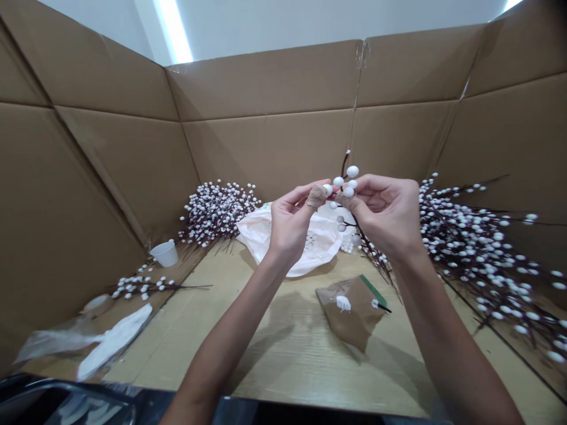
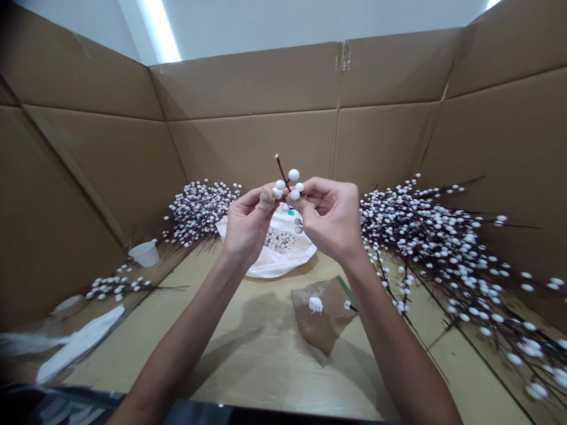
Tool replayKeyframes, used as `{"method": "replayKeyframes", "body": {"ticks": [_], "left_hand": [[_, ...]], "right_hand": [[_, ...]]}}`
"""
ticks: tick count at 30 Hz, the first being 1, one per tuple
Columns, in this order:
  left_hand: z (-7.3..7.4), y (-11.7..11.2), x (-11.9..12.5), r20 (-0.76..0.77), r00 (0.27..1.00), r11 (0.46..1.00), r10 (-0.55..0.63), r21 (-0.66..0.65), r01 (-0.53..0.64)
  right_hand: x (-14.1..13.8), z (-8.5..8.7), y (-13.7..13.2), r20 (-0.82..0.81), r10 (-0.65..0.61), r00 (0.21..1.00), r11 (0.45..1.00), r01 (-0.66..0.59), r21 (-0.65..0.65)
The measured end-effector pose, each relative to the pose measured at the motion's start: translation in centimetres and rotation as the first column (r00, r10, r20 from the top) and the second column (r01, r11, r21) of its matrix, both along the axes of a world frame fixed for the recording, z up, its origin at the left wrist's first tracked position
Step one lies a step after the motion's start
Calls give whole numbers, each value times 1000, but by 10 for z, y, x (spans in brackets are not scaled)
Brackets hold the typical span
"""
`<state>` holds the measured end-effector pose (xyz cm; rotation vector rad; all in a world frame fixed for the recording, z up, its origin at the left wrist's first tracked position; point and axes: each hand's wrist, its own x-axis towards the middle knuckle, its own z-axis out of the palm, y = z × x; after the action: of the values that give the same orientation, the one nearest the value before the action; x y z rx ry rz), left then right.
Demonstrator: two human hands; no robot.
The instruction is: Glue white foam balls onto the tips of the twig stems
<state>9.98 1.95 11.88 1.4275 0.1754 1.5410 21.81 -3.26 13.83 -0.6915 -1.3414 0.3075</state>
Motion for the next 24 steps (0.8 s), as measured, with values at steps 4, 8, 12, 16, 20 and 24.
{"method": "replayKeyframes", "body": {"ticks": [4,8,12,16,20,24], "left_hand": [[-2,1,1,13,1000,1000,-2,11,2],[-3,1,1,22,1000,999,0,35,0],[-2,0,1,11,1000,999,5,39,-5],[0,-3,0,-15,1000,1000,18,23,-18],[2,-4,-3,-42,999,1000,7,8,-7],[7,-6,-6,-48,999,1000,-7,0,7]], "right_hand": [[0,0,0,1,0,1000,1000,0,17],[0,0,0,-1,-6,1000,1000,6,19],[0,1,-1,8,-28,1000,999,28,16],[1,1,-2,13,-44,999,999,44,14],[1,0,-1,22,-47,999,999,47,7],[1,0,0,-9,8,1000,1000,-8,8]]}}
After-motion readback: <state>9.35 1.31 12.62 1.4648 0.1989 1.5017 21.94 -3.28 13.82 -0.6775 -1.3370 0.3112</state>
